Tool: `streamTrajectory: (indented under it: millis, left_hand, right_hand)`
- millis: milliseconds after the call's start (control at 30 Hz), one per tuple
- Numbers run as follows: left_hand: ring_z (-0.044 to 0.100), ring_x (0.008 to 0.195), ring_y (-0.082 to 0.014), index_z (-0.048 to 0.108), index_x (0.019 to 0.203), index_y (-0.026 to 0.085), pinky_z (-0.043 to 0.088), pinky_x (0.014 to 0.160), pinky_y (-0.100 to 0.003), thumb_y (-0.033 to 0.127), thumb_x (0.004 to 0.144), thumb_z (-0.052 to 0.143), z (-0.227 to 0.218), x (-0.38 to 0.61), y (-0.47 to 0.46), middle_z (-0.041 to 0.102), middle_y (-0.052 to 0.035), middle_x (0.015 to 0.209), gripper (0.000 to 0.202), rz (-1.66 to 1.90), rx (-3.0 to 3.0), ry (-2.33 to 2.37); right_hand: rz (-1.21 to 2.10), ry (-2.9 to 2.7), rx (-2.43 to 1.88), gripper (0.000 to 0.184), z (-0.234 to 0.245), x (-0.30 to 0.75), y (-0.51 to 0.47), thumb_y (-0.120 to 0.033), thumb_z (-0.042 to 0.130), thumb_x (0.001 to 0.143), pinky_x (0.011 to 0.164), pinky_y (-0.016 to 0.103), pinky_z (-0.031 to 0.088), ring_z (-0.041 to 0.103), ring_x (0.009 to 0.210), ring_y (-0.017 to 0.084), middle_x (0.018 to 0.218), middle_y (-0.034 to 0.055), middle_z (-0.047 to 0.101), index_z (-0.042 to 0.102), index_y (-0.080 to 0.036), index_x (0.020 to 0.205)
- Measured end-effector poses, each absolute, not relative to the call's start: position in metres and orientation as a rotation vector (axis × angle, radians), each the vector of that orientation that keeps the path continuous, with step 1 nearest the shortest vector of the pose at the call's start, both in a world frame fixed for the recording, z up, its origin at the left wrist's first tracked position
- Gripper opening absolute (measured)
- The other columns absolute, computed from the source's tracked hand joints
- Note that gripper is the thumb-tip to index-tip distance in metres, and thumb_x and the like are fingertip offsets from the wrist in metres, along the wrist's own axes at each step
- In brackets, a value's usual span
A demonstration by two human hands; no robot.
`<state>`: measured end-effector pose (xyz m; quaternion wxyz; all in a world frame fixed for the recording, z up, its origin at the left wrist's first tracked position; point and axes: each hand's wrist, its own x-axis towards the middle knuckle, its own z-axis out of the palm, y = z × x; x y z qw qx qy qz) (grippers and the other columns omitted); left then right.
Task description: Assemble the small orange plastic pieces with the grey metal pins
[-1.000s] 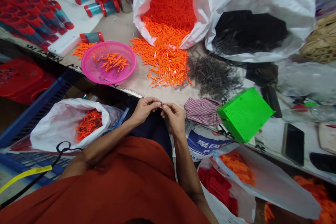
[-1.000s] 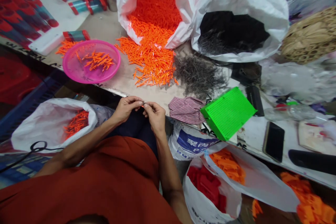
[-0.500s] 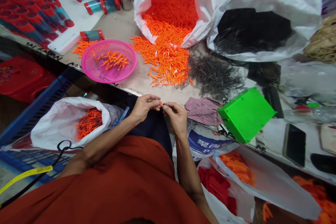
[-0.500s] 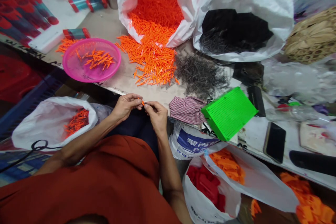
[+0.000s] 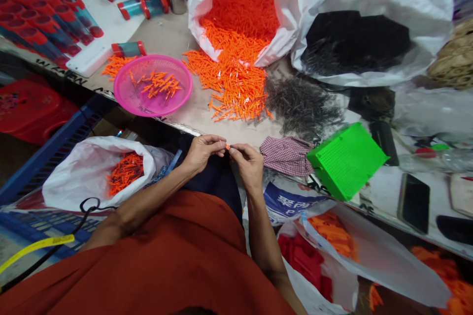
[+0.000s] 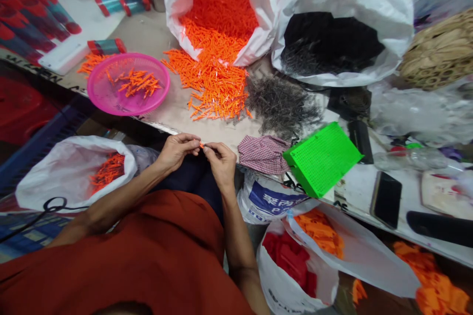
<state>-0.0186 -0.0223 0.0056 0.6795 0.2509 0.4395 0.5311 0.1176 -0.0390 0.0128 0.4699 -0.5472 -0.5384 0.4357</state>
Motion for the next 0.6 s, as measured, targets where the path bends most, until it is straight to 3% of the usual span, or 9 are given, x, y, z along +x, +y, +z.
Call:
streamTrajectory:
  millis: [167, 600]
  left_hand:
    - [0.057, 0.048, -0.0090, 0.068, 0.070, 0.011, 0.048, 0.051, -0.022, 0.023, 0.053, 0.078, 0.006, -0.018, -0.023, 0.065, -0.0012, 0.057, 0.024, 1.216, 0.604, 0.982]
    - [0.058, 0.050, -0.0093, 0.069, 0.072, 0.014, 0.047, 0.056, -0.022, 0.022, 0.063, 0.071, 0.004, -0.015, -0.030, 0.065, 0.0010, 0.057, 0.012, 1.305, 0.873, 1.079]
  right_hand:
    - [0.931, -1.429, -1.366, 0.011, 0.016, 0.117, -0.040, -0.026, 0.061, 0.077, 0.056, 0.023, 0.042, 0.054, 0.060, 0.011, 0.068, -0.0007, 0.062, 0.068, -0.019, 0.076]
    - [0.175, -1.747, -1.456, 0.015, 0.010, 0.104, -0.049, -0.020, 0.051, 0.084, 0.058, 0.024, 0.039, 0.051, 0.059, 0.012, 0.065, 0.0005, 0.057, 0.062, -0.018, 0.075]
